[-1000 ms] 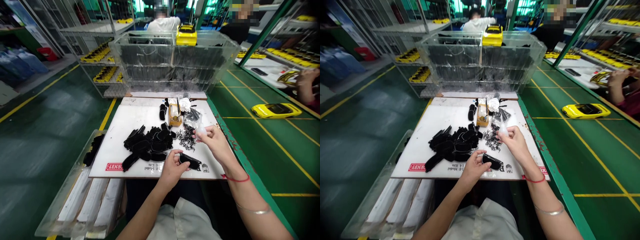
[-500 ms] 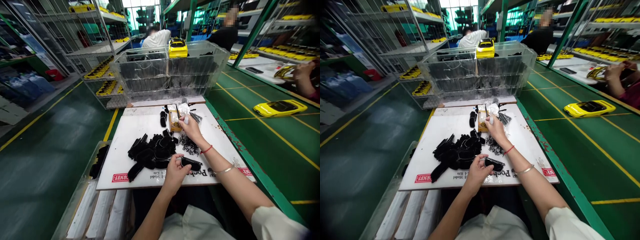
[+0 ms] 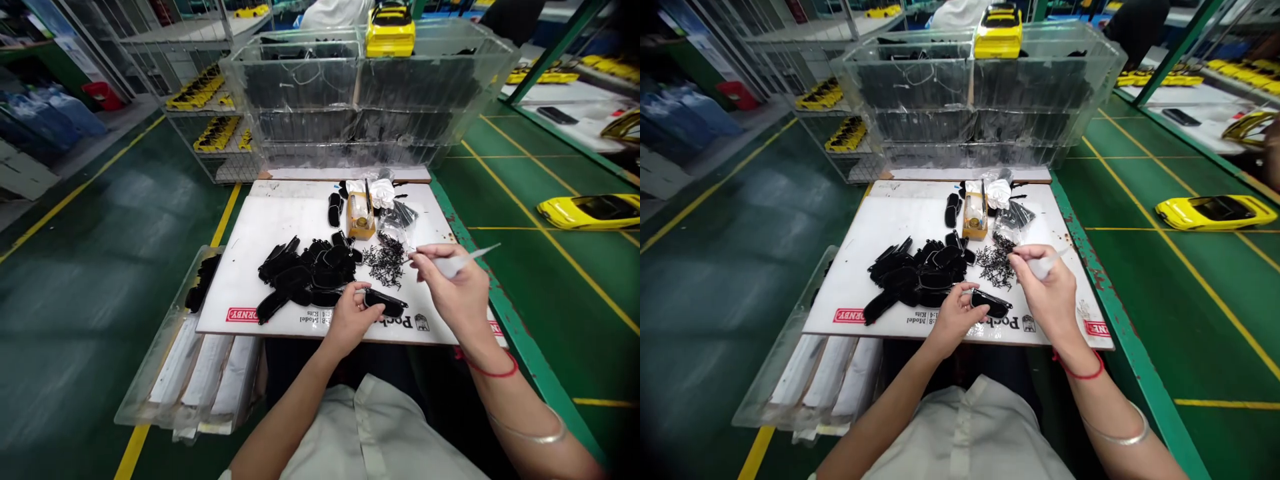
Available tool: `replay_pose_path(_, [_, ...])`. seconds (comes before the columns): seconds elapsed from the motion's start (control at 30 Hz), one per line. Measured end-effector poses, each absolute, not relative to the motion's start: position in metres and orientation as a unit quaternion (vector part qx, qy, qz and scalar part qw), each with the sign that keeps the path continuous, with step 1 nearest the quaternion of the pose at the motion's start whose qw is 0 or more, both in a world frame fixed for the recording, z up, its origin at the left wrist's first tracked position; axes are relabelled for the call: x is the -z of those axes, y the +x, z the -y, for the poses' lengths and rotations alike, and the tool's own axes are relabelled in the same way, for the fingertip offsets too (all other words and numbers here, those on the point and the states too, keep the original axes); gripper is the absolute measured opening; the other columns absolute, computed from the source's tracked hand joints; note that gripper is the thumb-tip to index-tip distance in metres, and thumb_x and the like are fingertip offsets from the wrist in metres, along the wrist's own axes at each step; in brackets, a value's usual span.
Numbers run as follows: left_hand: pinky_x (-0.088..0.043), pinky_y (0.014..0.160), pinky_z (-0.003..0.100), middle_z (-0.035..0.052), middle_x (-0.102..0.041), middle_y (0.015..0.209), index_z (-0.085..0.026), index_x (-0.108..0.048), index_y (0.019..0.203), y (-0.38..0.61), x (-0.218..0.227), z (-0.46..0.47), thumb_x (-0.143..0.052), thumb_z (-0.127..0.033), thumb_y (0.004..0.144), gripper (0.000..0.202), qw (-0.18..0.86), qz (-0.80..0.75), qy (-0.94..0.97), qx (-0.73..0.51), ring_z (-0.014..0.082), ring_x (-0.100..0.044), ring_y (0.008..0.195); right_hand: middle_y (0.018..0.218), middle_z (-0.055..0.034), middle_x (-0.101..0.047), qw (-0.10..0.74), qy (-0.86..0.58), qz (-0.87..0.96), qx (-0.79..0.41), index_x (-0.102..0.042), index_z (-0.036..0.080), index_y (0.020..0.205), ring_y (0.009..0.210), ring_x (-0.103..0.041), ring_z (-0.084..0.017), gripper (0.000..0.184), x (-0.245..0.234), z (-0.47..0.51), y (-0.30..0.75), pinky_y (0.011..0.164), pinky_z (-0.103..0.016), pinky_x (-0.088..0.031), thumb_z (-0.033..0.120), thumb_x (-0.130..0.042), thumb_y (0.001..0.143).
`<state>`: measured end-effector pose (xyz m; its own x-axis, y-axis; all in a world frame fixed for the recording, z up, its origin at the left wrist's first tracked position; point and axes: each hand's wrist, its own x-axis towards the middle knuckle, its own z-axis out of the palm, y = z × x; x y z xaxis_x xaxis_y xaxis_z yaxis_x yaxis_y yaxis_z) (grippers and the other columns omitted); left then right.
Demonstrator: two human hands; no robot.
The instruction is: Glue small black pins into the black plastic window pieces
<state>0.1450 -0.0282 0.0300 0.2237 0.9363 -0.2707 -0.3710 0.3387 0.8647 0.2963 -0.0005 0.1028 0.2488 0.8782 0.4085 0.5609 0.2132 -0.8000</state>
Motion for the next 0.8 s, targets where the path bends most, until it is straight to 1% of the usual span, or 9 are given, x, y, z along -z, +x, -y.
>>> replay_pose_path(0.17, [-0.055,0.069,0.029,0.0060,-0.066,0.091,-0.015,-0.046,0.106,0.145,-0.030,0.029,-0.072,-0.021,0.069,0.045,0.708,-0.410,0.335,-0.467,0.0114,-0.062,0.069,0.078,-0.0014,-0.067,0.479,-0.624,0.593,-0.173,-0.065,0.022,0.093,0.066,-0.062,-0.015,0.022,-0.092,0.015,0.293,0.063,-0.029,-0.050,0.040,-0.065,0.081])
replay_pose_path(0.3, [-0.055,0.068,0.028,0.0053,-0.066,0.088,-0.015,-0.047,0.105,0.143,-0.031,0.029,-0.072,-0.020,0.069,0.045,0.706,-0.409,0.340,-0.468,0.0097,-0.061,0.065,0.082,-0.0023,-0.067,0.472,-0.625,0.593,-0.183,-0.065,0.021,0.095,0.068,-0.063,-0.016,0.024,-0.088,0.016,0.288,0.068,-0.030,-0.052,0.041,-0.064,0.081])
replay_pose_path(0.43, [-0.054,0.068,0.027,0.0037,-0.066,0.085,-0.014,-0.047,0.106,0.142,-0.033,0.030,-0.072,-0.020,0.069,0.045,0.708,-0.408,0.340,-0.466,0.0083,-0.060,0.063,0.081,-0.0020,-0.067,0.467,-0.613,0.613,-0.174,-0.064,0.021,0.094,0.069,-0.063,-0.016,0.022,-0.085,0.016,0.284,0.070,-0.031,-0.053,0.040,-0.063,0.082])
replay_pose_path(0.6, [-0.055,0.068,0.028,0.0050,-0.066,0.088,-0.015,-0.048,0.104,0.143,-0.033,0.029,-0.073,-0.021,0.067,0.045,0.709,-0.408,0.334,-0.469,0.0086,-0.059,0.063,0.088,-0.0030,-0.068,0.457,-0.599,0.641,-0.146,-0.064,0.022,0.095,0.077,-0.064,-0.018,0.020,-0.086,0.019,0.283,0.070,-0.030,-0.053,0.039,-0.061,0.084])
replay_pose_path(0.8, [-0.055,0.067,0.029,0.0041,-0.065,0.085,-0.015,-0.049,0.105,0.143,-0.033,0.028,-0.075,-0.024,0.065,0.049,0.710,-0.414,0.326,-0.467,0.0111,-0.061,0.066,0.082,-0.0032,-0.067,0.480,-0.617,0.616,-0.104,-0.065,0.023,0.095,0.068,-0.063,-0.017,0.022,-0.098,0.010,0.294,0.069,-0.033,-0.053,0.041,-0.062,0.083])
